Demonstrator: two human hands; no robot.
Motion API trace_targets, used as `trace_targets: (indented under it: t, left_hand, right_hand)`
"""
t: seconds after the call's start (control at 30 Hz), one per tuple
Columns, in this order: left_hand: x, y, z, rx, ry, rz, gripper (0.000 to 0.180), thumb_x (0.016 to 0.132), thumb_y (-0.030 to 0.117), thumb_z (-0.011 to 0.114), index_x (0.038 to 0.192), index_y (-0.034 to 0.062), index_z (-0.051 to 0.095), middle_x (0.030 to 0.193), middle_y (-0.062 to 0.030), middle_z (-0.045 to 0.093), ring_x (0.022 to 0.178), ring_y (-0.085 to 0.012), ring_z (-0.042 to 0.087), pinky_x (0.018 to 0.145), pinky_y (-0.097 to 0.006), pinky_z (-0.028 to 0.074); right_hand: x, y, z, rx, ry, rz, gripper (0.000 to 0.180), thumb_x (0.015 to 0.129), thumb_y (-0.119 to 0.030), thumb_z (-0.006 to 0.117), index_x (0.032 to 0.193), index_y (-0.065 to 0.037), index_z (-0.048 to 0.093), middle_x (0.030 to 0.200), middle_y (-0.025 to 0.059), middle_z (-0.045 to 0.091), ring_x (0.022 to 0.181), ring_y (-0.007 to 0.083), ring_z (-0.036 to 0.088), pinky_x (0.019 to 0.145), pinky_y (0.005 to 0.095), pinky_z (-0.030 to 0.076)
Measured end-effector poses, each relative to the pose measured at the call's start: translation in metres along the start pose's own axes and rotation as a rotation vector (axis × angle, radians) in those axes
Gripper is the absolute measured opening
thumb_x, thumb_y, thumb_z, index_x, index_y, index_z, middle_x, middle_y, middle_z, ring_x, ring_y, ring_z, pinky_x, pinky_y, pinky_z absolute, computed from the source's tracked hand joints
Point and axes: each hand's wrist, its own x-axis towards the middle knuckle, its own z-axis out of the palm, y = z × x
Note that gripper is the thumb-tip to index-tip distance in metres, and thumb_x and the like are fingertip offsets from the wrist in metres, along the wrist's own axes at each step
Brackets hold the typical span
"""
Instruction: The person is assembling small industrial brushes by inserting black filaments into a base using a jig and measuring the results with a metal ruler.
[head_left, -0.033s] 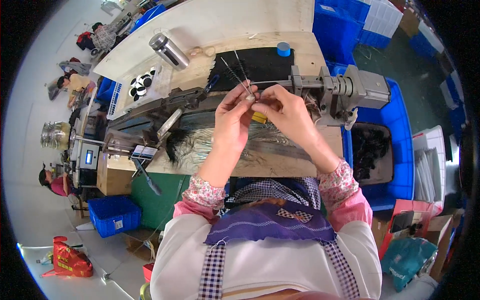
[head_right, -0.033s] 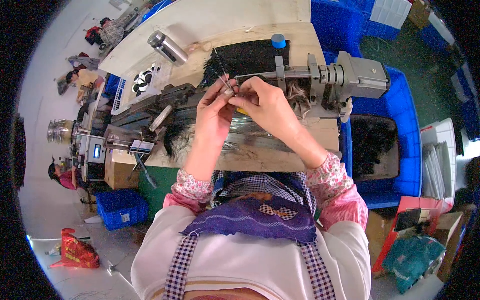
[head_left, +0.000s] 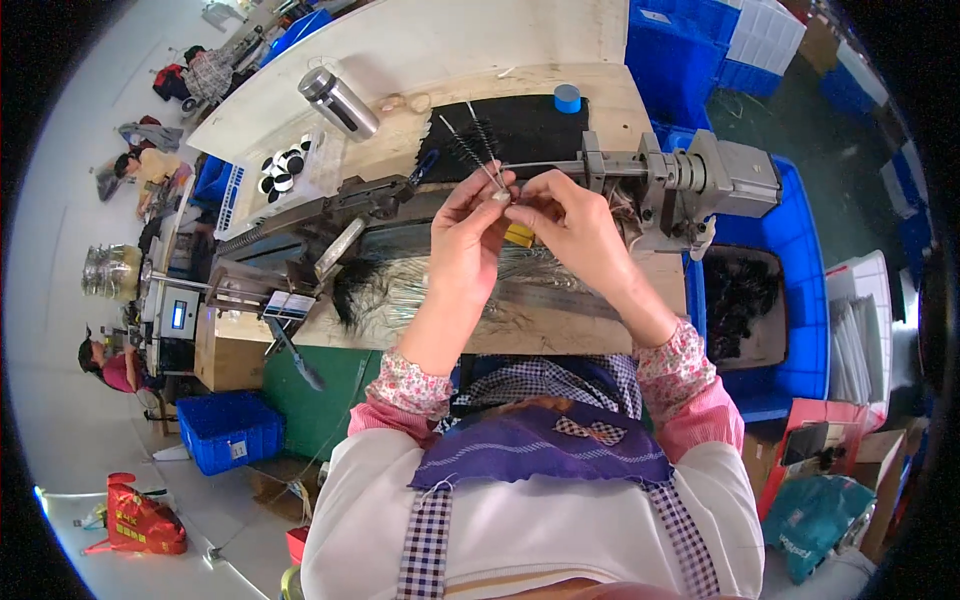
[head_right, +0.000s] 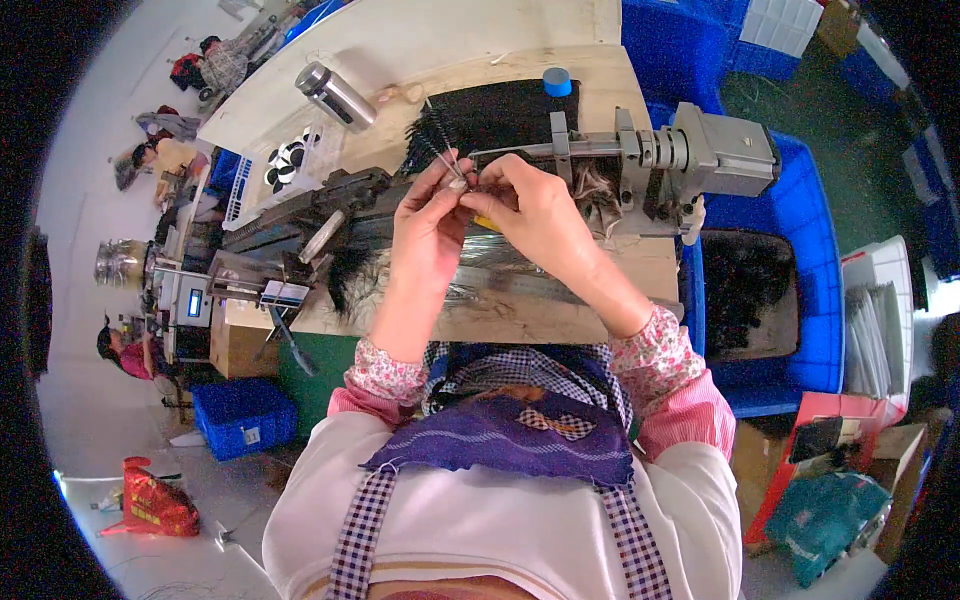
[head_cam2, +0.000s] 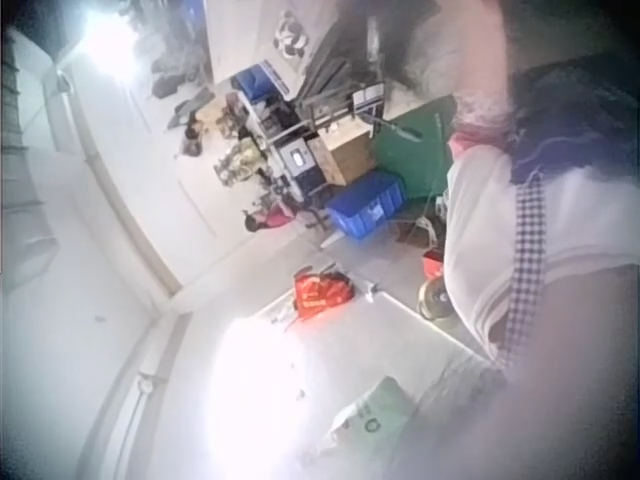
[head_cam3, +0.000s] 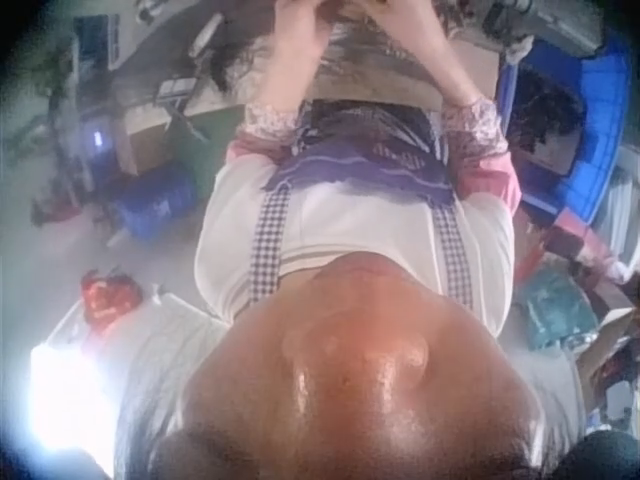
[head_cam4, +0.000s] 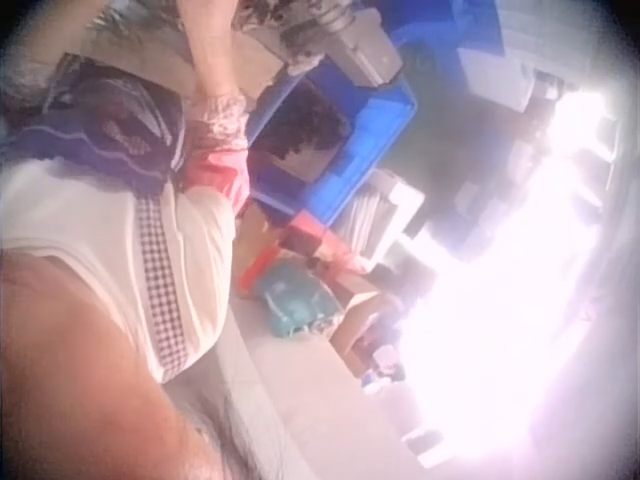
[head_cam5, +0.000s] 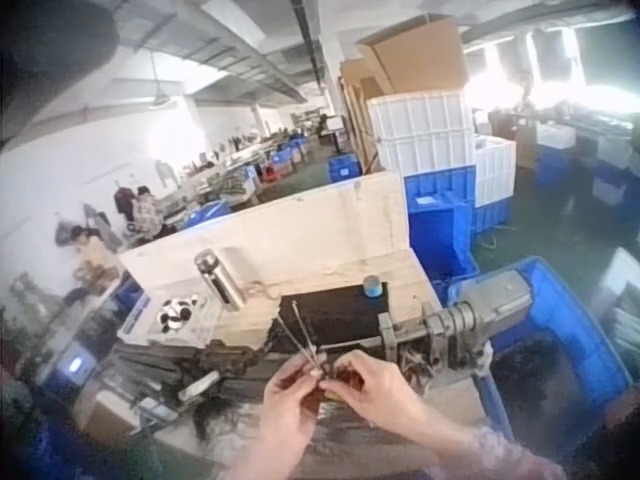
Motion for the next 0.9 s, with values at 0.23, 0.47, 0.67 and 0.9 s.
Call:
trace_targets:
  t: [0.23,0.47,0.67,0.9]
  left_hand:
    - [-0.002,-0.001,0.002,0.013,0.038,-0.008,0.028,0.083,-0.004,0.058,0.111,-0.0019,0.057,0.107,-0.0124,0.061,0.095,-0.0179,0.059,0.086,-0.032,0.049]
    - [-0.001,-0.002,-0.002,0.011,0.056,-0.023,0.025,0.084,0.002,0.060,0.109,-0.0013,0.058,0.105,-0.0113,0.062,0.089,-0.0162,0.060,0.081,-0.030,0.050]
    - [0.005,-0.006,-0.010,0.024,0.078,0.005,0.024,0.085,0.002,0.059,0.109,-0.0009,0.058,0.103,-0.0102,0.063,0.088,-0.0155,0.061,0.077,-0.028,0.051]
    - [0.005,-0.012,-0.006,0.080,0.039,0.044,0.028,0.086,-0.001,0.053,0.115,-0.0019,0.055,0.107,-0.0125,0.061,0.095,-0.0199,0.060,0.084,-0.033,0.050]
  right_hand:
    - [-0.001,0.013,0.009,0.087,0.024,0.087,0.015,0.084,-0.007,0.063,0.093,0.002,0.056,0.076,0.0046,0.061,0.064,0.0074,0.057,0.055,0.0218,0.047]
    - [-0.004,0.003,0.005,0.152,0.115,0.129,0.012,0.084,-0.008,0.063,0.089,0.002,0.058,0.069,0.0070,0.058,0.057,0.0087,0.053,0.052,0.0240,0.043]
    - [-0.008,0.004,0.006,0.274,0.176,0.139,0.009,0.085,-0.006,0.061,0.088,0.001,0.056,0.069,0.0047,0.053,0.060,0.0089,0.051,0.049,0.0229,0.042]
    - [-0.006,0.021,0.024,0.151,0.178,-0.040,0.011,0.082,-0.005,0.063,0.087,0.002,0.056,0.082,0.0106,0.053,0.070,0.0182,0.056,0.052,0.0265,0.047]
